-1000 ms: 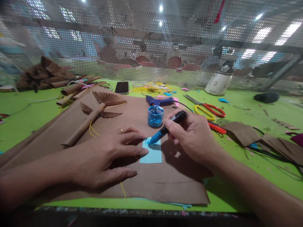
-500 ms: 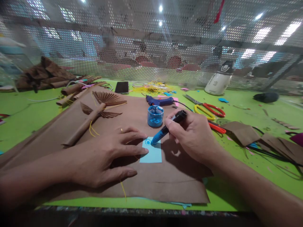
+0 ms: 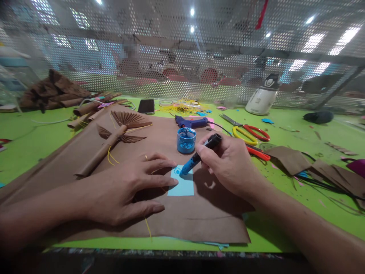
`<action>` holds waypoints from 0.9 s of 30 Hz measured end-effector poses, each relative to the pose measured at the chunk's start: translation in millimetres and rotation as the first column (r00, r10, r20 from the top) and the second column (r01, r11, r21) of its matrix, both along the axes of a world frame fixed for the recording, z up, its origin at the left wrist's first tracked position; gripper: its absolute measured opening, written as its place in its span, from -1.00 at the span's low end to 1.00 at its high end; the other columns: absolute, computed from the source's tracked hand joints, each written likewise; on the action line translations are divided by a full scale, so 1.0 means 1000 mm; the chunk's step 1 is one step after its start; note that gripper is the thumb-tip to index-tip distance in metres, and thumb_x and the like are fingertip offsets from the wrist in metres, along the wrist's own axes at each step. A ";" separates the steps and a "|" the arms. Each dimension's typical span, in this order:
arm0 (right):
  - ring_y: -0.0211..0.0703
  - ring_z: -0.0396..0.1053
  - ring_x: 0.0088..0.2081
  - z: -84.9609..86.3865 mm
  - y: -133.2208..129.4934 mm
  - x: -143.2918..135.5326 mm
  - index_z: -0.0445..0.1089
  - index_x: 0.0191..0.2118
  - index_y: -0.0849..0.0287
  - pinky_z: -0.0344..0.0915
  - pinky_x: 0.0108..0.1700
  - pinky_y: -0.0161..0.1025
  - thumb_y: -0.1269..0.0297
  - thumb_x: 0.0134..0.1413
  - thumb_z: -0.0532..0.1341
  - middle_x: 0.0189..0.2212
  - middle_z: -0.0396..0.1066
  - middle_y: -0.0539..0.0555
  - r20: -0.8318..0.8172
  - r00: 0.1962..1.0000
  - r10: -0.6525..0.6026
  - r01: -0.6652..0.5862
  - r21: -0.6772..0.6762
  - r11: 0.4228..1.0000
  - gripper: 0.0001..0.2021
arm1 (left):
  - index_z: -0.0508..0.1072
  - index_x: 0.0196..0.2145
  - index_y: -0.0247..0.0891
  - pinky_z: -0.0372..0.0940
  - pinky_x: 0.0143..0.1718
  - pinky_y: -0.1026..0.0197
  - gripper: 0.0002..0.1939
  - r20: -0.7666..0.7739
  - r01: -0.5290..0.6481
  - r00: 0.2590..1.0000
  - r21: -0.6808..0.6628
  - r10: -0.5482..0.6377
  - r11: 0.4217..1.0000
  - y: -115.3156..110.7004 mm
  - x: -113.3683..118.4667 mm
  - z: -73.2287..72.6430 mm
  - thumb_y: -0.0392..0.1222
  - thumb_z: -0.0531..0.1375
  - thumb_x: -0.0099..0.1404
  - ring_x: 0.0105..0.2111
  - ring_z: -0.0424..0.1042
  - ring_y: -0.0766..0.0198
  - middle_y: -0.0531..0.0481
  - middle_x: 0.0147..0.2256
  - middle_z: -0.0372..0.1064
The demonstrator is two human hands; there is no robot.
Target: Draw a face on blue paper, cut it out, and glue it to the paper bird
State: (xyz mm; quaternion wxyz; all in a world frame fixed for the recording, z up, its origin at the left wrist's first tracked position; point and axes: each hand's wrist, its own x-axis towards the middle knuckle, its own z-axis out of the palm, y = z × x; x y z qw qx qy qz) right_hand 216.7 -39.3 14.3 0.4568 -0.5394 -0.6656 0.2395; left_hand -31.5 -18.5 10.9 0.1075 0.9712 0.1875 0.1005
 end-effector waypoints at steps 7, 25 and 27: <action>-0.34 0.22 -0.69 0.000 0.000 0.003 0.35 -0.50 0.13 0.16 -0.59 -0.36 0.18 0.14 0.24 -0.73 0.30 -0.08 -0.026 0.997 -0.068 0.069 0.030 0.997 -0.77 | 0.51 -0.01 -0.17 0.24 0.04 -0.15 -0.65 0.008 -0.006 1.000 0.003 0.006 1.000 -0.001 0.000 0.001 0.02 0.17 0.35 -0.01 0.34 -0.08 -0.22 -0.02 0.40; -0.36 0.23 -0.65 0.000 0.001 0.000 0.37 -0.45 0.13 0.20 -0.56 -0.36 0.28 0.16 0.22 -0.67 0.32 -0.11 0.067 0.998 0.006 -0.013 0.099 0.995 -0.84 | 0.51 0.01 -0.20 0.23 0.04 -0.16 -0.64 0.009 0.003 1.000 0.007 -0.003 1.000 0.000 0.001 0.000 0.01 0.17 0.36 -0.01 0.35 -0.09 -0.25 0.00 0.40; -0.35 0.23 -0.65 0.000 0.000 0.000 0.36 -0.45 0.13 0.21 -0.56 -0.35 0.26 0.17 0.23 -0.67 0.31 -0.11 0.072 0.997 0.009 -0.016 0.095 0.995 -0.83 | 0.51 0.02 -0.20 0.22 0.05 -0.17 -0.64 0.006 0.004 1.000 0.005 -0.004 1.000 0.000 0.001 0.000 0.01 0.16 0.37 -0.01 0.35 -0.09 -0.26 0.01 0.39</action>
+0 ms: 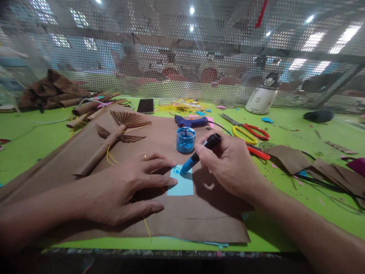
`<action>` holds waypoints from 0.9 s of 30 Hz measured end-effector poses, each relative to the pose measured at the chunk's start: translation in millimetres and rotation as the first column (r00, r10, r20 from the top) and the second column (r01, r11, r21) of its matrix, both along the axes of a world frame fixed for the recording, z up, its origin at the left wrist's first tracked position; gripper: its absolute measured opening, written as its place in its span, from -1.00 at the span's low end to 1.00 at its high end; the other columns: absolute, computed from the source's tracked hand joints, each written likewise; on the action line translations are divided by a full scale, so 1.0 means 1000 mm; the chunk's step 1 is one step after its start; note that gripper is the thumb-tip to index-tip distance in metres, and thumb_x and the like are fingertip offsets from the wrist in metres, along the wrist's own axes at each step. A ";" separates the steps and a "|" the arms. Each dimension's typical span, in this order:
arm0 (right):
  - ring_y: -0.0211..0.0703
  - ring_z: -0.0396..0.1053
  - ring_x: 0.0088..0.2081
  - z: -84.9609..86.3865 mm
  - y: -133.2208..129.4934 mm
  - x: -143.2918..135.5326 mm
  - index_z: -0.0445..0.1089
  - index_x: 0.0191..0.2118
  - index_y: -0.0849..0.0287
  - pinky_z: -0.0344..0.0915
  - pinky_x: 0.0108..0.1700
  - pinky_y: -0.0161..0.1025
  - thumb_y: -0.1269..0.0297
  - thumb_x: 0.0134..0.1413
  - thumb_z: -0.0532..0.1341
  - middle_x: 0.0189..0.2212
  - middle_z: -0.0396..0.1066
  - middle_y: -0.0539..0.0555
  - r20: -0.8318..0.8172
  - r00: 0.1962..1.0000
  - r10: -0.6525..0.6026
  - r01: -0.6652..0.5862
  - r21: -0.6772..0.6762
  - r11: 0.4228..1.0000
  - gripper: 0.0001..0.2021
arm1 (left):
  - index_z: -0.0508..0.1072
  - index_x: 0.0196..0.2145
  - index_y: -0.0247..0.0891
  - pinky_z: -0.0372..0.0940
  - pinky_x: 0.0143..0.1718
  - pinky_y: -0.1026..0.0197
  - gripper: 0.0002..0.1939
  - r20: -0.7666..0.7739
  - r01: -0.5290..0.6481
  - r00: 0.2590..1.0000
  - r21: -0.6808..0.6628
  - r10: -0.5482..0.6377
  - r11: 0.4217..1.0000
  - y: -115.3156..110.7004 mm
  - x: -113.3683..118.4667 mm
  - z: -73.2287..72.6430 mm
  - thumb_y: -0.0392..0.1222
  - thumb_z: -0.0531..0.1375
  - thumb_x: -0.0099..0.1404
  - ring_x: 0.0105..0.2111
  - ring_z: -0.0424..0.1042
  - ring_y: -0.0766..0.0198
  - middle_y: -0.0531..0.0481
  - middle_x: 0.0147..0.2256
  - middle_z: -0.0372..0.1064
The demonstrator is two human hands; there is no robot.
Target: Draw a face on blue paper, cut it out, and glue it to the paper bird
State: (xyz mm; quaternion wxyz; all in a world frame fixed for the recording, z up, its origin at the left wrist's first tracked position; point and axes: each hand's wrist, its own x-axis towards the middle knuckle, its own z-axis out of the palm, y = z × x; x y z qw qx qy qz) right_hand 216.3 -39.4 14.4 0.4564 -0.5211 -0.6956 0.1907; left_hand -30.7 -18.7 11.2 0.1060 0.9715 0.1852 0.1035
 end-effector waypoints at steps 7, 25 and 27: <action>-0.33 0.23 -0.68 0.003 -0.003 -0.001 0.35 -0.49 0.13 0.18 -0.58 -0.33 0.25 0.16 0.24 -0.73 0.31 -0.09 -0.048 0.998 -0.046 0.047 0.019 0.999 -0.79 | 0.50 0.01 -0.18 0.22 0.05 -0.16 -0.64 -0.016 -0.010 1.000 -0.019 0.010 1.000 0.000 -0.001 -0.001 0.03 0.15 0.37 -0.01 0.33 -0.09 -0.23 0.00 0.38; -0.31 0.25 -0.65 -0.001 -0.003 0.000 0.37 -0.44 0.11 0.21 -0.56 -0.31 0.20 0.19 0.24 -0.66 0.34 -0.07 -0.057 0.998 -0.002 0.002 -0.007 1.000 -0.80 | 0.51 0.00 -0.18 0.23 0.05 -0.16 -0.65 -0.006 -0.009 1.000 0.000 0.009 1.000 -0.001 -0.001 0.000 0.01 0.17 0.36 -0.01 0.35 -0.09 -0.25 0.01 0.39; -0.31 0.24 -0.67 0.001 -0.002 0.000 0.38 -0.43 0.12 0.19 -0.59 -0.31 0.19 0.18 0.26 -0.70 0.32 -0.08 -0.150 0.989 -0.010 0.009 -0.002 1.000 -0.81 | 0.51 -0.01 -0.18 0.23 0.06 -0.15 -0.66 0.008 -0.008 1.000 0.000 0.008 1.000 -0.001 -0.001 0.000 0.01 0.18 0.35 0.00 0.35 -0.09 -0.24 0.00 0.40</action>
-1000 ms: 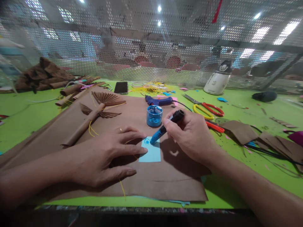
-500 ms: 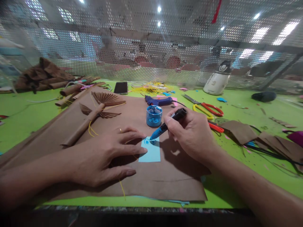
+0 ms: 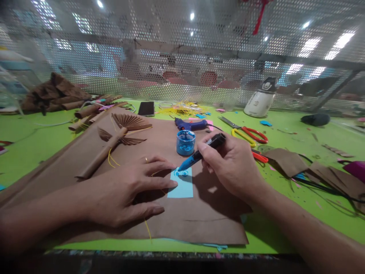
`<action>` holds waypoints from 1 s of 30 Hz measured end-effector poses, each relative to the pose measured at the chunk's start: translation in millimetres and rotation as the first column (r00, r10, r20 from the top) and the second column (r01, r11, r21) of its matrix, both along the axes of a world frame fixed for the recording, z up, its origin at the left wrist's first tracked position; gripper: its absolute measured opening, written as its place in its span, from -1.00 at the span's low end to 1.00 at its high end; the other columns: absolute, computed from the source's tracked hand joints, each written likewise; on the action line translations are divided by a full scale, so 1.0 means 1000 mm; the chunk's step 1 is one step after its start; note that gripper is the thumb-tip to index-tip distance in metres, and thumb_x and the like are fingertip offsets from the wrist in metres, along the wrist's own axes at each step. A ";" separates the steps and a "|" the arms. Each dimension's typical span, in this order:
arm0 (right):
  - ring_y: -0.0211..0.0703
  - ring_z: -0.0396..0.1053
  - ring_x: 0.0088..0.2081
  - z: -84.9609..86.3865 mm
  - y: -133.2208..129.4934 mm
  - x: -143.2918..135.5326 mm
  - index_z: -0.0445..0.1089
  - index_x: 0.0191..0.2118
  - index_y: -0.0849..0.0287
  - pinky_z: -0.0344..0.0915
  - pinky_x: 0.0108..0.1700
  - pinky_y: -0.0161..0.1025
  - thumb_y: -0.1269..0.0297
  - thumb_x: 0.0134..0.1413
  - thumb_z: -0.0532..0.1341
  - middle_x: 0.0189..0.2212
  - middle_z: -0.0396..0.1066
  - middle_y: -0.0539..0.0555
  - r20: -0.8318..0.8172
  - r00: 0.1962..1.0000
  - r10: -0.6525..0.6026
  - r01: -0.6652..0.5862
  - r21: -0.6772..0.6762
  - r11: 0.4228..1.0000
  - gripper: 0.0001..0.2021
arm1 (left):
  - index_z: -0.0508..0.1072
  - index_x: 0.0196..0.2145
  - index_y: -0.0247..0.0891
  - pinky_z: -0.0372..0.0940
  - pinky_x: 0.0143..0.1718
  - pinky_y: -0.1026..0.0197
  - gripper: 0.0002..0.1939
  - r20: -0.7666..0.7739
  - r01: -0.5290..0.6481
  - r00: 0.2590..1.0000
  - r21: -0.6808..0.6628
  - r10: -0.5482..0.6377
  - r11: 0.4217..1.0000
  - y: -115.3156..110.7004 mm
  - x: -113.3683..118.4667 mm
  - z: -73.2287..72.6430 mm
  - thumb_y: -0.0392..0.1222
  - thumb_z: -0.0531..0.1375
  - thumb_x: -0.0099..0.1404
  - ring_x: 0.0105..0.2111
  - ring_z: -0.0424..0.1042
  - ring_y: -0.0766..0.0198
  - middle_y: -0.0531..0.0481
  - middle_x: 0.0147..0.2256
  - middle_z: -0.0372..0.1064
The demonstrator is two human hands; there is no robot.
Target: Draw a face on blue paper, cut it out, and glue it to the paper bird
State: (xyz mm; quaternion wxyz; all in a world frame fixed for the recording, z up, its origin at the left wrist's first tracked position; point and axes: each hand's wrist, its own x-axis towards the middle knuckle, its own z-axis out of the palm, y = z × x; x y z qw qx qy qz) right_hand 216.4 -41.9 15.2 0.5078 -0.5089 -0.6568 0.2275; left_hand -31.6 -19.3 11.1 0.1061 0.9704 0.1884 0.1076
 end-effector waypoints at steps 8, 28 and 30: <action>-0.32 0.28 -0.66 0.015 0.021 0.012 0.43 -0.40 0.16 0.19 -0.64 -0.37 0.20 0.11 0.32 -0.65 0.39 -0.05 -0.339 0.932 -0.126 0.152 0.052 0.987 -0.83 | 0.52 -0.05 -0.19 0.24 0.04 -0.12 -0.69 0.025 0.008 1.000 0.021 -0.009 1.000 -0.001 -0.002 0.001 -0.02 0.22 0.33 -0.01 0.38 -0.08 -0.24 0.00 0.42; -0.38 0.18 -0.69 0.018 0.071 0.004 0.39 -0.65 0.23 0.11 -0.65 -0.39 0.08 0.02 0.36 -0.74 0.31 -0.03 0.027 0.999 -0.029 0.031 -0.073 0.997 -0.61 | 0.51 -0.04 -0.18 0.24 0.05 -0.08 -0.68 0.077 0.030 0.996 0.085 -0.037 0.996 -0.001 -0.003 -0.007 0.00 0.21 0.33 -0.03 0.41 -0.05 -0.25 -0.01 0.44; -0.36 0.20 -0.67 0.026 0.063 0.012 0.41 -0.62 0.22 0.13 -0.63 -0.36 0.14 0.02 0.39 -0.71 0.35 0.00 -0.107 0.993 -0.047 0.041 -0.059 0.997 -0.66 | 0.51 -0.04 -0.18 0.24 0.04 -0.08 -0.68 0.083 0.031 0.996 0.082 -0.038 0.996 -0.001 -0.003 -0.007 -0.01 0.21 0.33 -0.01 0.40 -0.07 -0.25 0.01 0.44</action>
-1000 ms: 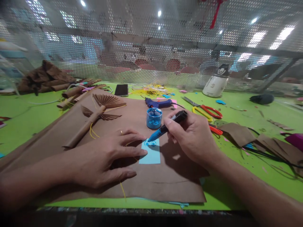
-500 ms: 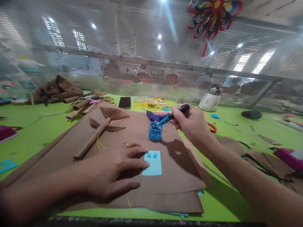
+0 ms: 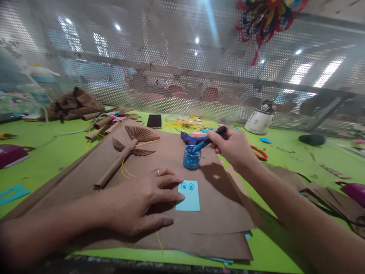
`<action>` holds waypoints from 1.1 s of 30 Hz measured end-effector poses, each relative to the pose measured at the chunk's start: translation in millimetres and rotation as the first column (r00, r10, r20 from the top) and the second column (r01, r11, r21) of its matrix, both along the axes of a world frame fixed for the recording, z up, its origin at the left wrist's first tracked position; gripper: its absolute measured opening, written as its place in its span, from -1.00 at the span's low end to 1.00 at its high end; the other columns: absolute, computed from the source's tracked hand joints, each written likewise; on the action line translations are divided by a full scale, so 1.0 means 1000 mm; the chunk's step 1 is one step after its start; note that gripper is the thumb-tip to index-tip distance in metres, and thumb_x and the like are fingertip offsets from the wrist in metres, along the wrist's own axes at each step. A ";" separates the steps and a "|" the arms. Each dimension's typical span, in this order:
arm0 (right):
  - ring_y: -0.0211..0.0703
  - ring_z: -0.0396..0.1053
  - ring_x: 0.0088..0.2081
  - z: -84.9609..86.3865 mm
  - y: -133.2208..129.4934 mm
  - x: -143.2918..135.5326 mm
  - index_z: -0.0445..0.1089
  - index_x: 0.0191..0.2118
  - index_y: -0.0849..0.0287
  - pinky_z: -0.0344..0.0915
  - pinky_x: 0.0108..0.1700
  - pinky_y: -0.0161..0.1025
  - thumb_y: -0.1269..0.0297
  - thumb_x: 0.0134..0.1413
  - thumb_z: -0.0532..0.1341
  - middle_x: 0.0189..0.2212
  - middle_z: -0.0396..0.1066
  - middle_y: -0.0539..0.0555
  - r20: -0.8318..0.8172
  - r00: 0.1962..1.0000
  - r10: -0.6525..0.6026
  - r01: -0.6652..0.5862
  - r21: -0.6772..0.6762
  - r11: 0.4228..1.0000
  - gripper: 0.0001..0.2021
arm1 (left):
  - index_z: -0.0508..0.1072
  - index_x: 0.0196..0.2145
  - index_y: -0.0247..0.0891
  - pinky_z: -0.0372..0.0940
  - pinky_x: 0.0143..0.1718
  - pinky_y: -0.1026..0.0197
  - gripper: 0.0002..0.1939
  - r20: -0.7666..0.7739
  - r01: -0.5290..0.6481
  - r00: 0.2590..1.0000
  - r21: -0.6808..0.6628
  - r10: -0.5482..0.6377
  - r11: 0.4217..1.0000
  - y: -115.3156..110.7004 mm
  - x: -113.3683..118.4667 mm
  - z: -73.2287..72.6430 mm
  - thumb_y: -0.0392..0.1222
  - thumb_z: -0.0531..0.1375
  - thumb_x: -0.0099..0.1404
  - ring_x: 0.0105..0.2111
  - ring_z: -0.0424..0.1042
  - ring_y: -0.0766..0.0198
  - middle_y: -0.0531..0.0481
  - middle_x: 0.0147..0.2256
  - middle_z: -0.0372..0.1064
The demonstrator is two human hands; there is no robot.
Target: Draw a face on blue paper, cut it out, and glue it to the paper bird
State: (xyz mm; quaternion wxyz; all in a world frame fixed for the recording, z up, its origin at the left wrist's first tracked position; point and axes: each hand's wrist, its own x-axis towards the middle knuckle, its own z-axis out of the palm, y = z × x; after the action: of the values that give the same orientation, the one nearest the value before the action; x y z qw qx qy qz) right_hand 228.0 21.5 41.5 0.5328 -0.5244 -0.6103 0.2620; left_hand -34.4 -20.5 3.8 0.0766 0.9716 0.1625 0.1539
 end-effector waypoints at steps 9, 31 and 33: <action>-0.30 0.28 -0.67 0.003 -0.044 0.009 0.50 -0.55 0.22 0.12 -0.66 -0.35 0.31 0.10 0.34 -0.69 0.39 0.09 -0.405 0.911 -0.072 0.045 -0.075 0.996 -0.78 | 0.51 -0.07 -0.19 0.25 0.04 -0.07 -0.72 -0.005 -0.004 1.000 -0.027 0.004 1.000 -0.001 0.001 0.004 -0.04 0.22 0.33 -0.03 0.41 -0.04 -0.23 -0.01 0.43; -0.30 0.30 -0.64 -0.032 -0.062 -0.008 0.40 -0.30 0.13 0.28 -0.62 -0.39 -0.03 0.12 0.30 -0.63 0.40 -0.05 -0.021 0.992 0.125 -0.127 -0.179 0.976 -0.69 | 0.51 0.00 -0.21 0.26 0.06 -0.14 -0.64 -0.091 -0.030 0.996 -0.098 0.021 0.995 0.002 0.003 0.006 0.02 0.14 0.37 0.01 0.34 -0.08 -0.25 -0.01 0.38; -0.32 0.29 -0.65 -0.033 -0.062 -0.009 0.40 -0.30 0.14 0.27 -0.62 -0.39 -0.02 0.16 0.28 -0.63 0.39 -0.06 -0.011 0.989 0.145 -0.144 -0.185 0.972 -0.71 | 0.51 -0.01 -0.21 0.27 0.05 -0.13 -0.64 -0.079 -0.025 0.997 -0.092 0.018 0.995 0.002 0.002 0.006 0.02 0.15 0.36 0.00 0.34 -0.08 -0.25 -0.01 0.39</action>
State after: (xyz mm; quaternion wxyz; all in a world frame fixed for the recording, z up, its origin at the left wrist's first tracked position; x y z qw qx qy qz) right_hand 219.5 -40.0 8.1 0.4604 -0.5263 -0.6205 0.3550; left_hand -32.0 -18.9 9.7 0.1136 0.9705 0.1826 0.1090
